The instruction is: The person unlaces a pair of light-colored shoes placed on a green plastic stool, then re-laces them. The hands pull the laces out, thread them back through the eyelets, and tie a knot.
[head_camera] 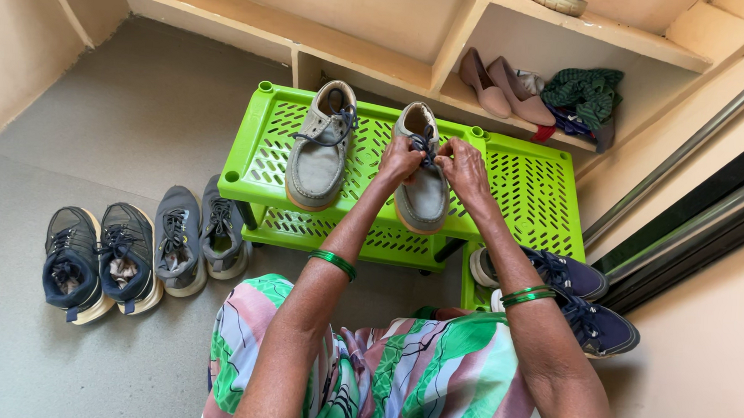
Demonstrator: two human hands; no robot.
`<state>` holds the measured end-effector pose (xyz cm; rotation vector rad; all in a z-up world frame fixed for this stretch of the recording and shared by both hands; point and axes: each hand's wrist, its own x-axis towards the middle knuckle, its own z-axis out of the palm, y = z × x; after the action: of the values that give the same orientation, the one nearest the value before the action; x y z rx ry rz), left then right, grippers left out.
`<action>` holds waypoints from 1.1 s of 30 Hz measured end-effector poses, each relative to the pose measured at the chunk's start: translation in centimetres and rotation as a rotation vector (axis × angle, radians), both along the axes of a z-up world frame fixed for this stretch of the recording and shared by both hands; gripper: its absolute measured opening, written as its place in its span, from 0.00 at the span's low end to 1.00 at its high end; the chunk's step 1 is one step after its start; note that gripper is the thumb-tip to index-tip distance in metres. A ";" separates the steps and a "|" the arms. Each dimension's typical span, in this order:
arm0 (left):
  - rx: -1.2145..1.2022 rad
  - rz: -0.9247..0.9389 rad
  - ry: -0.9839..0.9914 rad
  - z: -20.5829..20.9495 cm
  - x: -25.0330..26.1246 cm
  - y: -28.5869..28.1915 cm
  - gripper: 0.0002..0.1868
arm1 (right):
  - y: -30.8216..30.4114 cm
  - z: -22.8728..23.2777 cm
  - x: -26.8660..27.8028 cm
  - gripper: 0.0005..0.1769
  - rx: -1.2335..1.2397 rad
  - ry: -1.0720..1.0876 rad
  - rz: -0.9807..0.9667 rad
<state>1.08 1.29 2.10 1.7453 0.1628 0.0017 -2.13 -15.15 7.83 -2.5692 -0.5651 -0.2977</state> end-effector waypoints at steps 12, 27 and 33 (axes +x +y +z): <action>0.555 -0.008 -0.525 -5.0 4.3 0.5 0.09 | 1.8 -3.0 0.9 0.35 -0.344 -0.141 -0.093; -0.534 -0.798 -0.378 16.7 -9.4 5.1 0.11 | 1.3 -3.7 3.6 0.13 -0.278 -0.025 -0.175; -0.465 -0.559 -0.334 18.1 -10.1 7.2 0.11 | 1.7 -0.8 1.2 0.31 -0.135 0.026 -0.089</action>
<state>-9.02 8.46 20.21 1.2543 -0.5333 -0.1407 -0.88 -13.43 7.08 -2.7296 -0.4767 -0.2640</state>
